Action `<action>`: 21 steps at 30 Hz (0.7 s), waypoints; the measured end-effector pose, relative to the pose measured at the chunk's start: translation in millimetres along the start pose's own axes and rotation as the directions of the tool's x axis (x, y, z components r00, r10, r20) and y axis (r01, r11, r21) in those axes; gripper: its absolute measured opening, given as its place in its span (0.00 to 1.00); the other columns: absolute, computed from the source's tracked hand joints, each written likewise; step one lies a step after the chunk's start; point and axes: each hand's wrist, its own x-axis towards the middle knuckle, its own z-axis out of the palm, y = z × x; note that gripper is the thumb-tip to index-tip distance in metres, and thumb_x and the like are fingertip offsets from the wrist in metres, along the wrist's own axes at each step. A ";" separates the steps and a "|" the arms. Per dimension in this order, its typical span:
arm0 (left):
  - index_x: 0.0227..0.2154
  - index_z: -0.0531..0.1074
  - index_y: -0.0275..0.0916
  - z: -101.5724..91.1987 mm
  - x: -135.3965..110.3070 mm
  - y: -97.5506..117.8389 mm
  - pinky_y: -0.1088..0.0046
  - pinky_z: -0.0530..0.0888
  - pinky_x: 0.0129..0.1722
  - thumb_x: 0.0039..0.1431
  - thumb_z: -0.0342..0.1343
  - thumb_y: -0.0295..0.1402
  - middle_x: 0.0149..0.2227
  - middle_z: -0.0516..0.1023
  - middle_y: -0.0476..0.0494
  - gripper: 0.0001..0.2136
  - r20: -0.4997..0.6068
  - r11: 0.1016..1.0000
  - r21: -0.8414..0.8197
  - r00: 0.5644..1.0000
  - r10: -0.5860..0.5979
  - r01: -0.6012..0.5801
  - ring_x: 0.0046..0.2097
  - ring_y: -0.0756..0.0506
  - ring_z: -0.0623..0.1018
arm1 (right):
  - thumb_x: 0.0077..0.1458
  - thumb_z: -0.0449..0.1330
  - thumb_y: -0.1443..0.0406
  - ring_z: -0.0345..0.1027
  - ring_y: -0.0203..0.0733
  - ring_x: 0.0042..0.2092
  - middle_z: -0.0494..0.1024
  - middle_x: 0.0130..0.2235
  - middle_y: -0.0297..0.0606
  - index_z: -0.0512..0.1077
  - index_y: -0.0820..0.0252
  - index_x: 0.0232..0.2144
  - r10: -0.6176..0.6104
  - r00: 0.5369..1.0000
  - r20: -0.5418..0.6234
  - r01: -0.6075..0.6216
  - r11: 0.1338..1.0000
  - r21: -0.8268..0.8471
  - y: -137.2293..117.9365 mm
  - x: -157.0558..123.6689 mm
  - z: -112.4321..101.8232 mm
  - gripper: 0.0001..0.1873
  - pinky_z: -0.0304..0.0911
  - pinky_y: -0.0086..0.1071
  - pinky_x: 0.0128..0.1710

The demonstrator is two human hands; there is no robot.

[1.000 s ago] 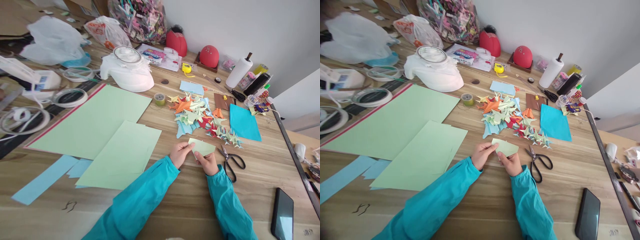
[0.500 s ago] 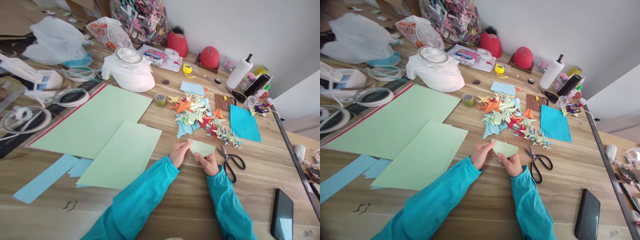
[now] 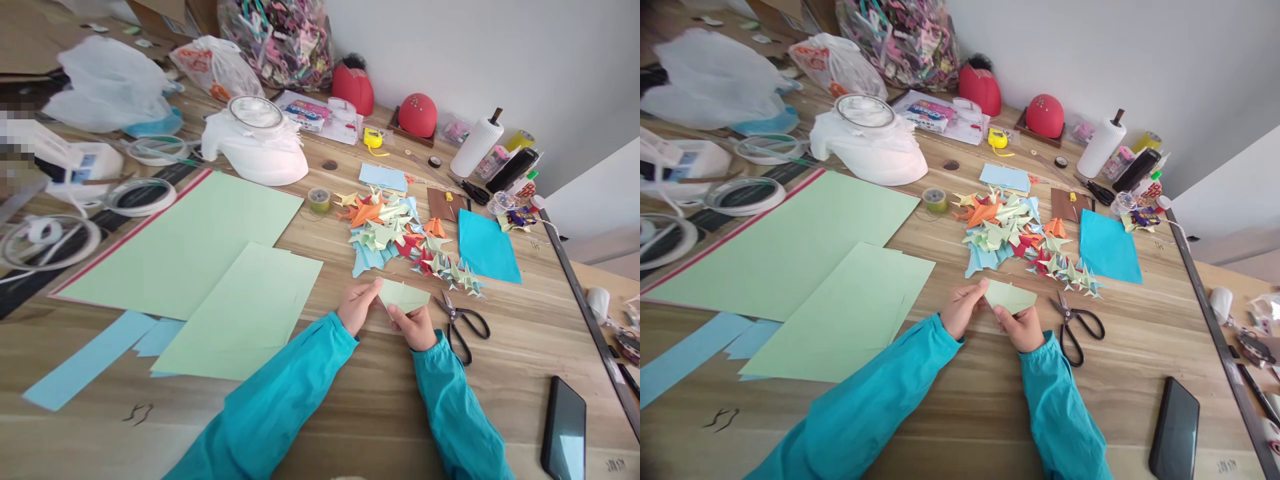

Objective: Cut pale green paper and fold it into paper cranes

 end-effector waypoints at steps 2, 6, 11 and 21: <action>0.17 0.74 0.36 2.0 -0.8 2.8 0.68 0.72 0.24 0.50 0.55 0.56 0.17 0.72 0.46 0.25 0.038 1.000 -0.022 0.999 -0.006 0.007 0.23 0.46 0.74 | 0.45 0.61 0.43 0.56 0.31 0.16 0.67 0.14 0.32 0.68 0.60 0.15 0.009 1.000 -0.018 -0.009 1.000 -0.002 1.5 0.2 -0.4 0.27 0.55 0.28 0.16; 0.13 0.71 0.37 3.7 -2.8 8.0 0.73 0.69 0.25 0.44 0.63 0.50 0.16 0.71 0.50 0.21 -0.057 0.980 0.183 0.994 0.089 -0.077 0.23 0.49 0.71 | 0.50 0.53 0.39 0.58 0.34 0.16 0.67 0.13 0.35 0.69 0.60 0.13 0.030 0.998 -0.057 -0.029 1.000 0.011 5.0 -0.2 -2.2 0.33 0.57 0.30 0.17; 0.14 0.72 0.37 4.3 -3.7 11.3 0.73 0.71 0.27 0.42 0.64 0.46 0.19 0.75 0.50 0.17 -0.153 0.975 0.208 0.982 0.114 -0.080 0.26 0.48 0.73 | 0.52 0.50 0.40 0.60 0.36 0.18 0.66 0.12 0.35 0.66 0.58 0.09 -0.016 0.981 -0.191 0.007 0.999 -0.048 2.9 0.8 -4.5 0.35 0.59 0.31 0.21; 0.24 0.77 0.36 6.3 -2.5 0.1 0.69 0.74 0.24 0.35 0.70 0.38 0.21 0.78 0.46 0.14 0.002 0.991 0.132 0.999 -0.034 0.034 0.23 0.45 0.75 | 0.52 0.53 0.41 0.57 0.32 0.18 0.66 0.13 0.33 0.64 0.59 0.11 -0.074 0.957 -0.281 0.033 0.989 -0.146 2.8 1.8 -3.2 0.33 0.54 0.29 0.19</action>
